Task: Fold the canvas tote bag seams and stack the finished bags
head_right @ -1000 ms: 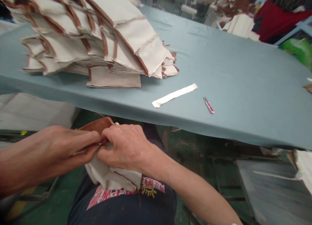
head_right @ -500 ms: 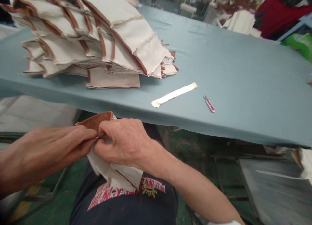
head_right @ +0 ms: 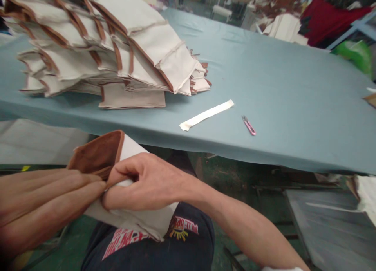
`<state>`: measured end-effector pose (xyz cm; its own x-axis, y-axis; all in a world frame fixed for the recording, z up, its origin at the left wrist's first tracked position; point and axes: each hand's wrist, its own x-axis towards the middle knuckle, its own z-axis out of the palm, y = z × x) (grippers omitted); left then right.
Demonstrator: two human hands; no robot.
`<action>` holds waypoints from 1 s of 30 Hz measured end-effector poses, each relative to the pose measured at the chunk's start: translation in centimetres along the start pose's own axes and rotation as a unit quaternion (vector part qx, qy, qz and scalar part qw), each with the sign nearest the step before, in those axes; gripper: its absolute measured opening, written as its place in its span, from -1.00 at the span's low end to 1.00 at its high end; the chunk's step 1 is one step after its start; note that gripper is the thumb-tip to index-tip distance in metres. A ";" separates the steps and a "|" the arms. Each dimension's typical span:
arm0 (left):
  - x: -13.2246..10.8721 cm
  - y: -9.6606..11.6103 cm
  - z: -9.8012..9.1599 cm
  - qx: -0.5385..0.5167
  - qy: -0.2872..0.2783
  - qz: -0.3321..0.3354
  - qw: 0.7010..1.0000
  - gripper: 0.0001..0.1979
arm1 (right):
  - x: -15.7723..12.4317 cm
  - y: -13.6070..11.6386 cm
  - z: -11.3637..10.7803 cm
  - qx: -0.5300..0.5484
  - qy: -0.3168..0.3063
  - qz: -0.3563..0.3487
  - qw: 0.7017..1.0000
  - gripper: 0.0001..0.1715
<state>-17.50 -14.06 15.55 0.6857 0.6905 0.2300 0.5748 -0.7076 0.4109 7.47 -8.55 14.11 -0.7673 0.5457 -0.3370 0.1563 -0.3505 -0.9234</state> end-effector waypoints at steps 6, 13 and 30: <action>0.8 -1.5 0.3 0.050 0.010 0.094 0.994 -0.51 | 0.3 1.4 -0.2 0.140 -0.028 0.013 0.990 -0.83; 0.8 -0.7 1.4 0.006 0.009 0.029 1.000 -0.52 | 0.4 1.6 0.8 0.170 0.034 0.047 0.984 -0.81; 1.2 -0.7 2.2 -0.103 0.002 -0.052 0.993 -0.76 | -0.4 4.0 1.5 -0.184 0.136 -0.212 0.950 -0.97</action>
<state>-16.05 -13.08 13.59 0.6255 0.7593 0.1794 0.5394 -0.5870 0.6037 7.49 -11.30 10.79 -0.6278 0.7731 0.0904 0.1151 0.2071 -0.9715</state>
